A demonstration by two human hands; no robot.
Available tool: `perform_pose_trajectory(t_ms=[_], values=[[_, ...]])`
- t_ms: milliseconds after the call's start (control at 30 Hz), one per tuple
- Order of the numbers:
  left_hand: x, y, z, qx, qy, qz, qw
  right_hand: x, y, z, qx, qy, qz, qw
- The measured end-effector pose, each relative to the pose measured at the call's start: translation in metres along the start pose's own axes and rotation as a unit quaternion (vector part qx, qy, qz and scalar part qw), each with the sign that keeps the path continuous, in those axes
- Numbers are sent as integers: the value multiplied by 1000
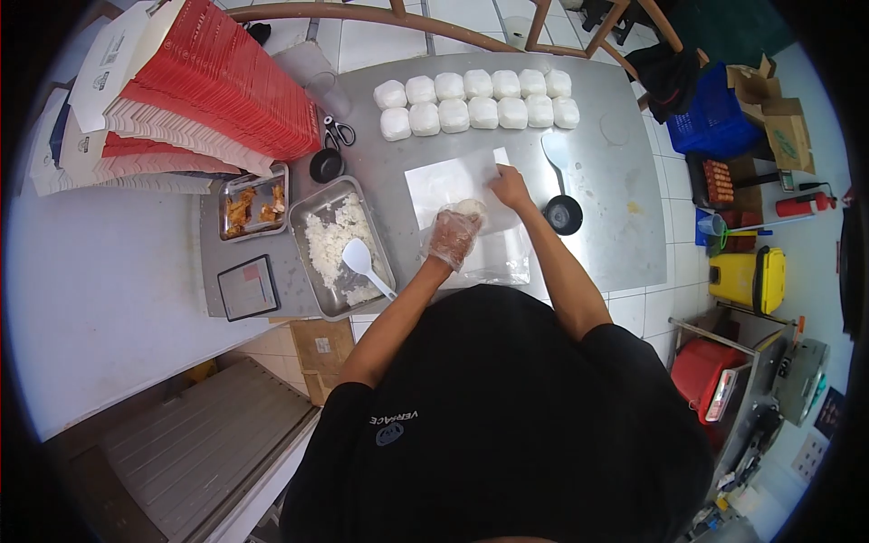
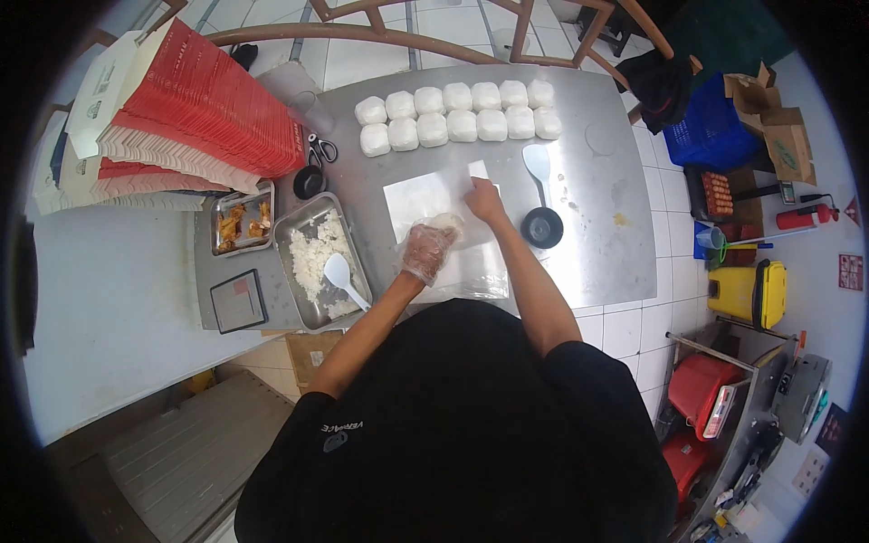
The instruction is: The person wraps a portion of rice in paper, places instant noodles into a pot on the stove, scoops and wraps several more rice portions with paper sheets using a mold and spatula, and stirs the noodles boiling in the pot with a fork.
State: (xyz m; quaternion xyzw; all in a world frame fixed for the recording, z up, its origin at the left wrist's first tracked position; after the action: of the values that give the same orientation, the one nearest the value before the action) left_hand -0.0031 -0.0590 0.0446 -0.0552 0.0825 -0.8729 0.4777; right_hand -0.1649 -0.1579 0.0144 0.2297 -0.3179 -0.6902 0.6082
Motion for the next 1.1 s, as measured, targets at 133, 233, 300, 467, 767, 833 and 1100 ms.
perform_pose_trajectory(t_ms=[133,233,300,467,767,833,1100], values=[[-1,8,-5,2,-126,26,992,-9,3,22,88,168,-9,982],[13,-1,58,40,-157,56,985,-25,12,49,87,204,109,969],[24,-1,74,83,-259,-4,962,-35,24,67,99,199,199,955],[42,25,-2,24,-66,-157,985,-46,19,75,-117,239,276,924],[6,17,10,-18,-128,-190,973,-121,60,50,-175,111,331,921],[-4,21,6,-93,-104,-139,980,-132,50,40,-183,86,345,917],[-27,46,-32,-81,-149,-139,976,-138,36,28,-255,51,281,924]])
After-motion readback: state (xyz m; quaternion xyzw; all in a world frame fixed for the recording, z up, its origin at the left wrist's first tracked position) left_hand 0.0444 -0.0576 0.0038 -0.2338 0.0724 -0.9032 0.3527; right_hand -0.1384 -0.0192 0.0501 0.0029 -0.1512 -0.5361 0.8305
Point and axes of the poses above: each hand's wrist, its own x-axis towards the middle knuckle, its own z-axis out of the back of the hand, y = z × x, the point moved 4 cm from there along x, towards the middle knuckle, and after that the axes turned 12 degrees about -y, right-handed, at the moved point
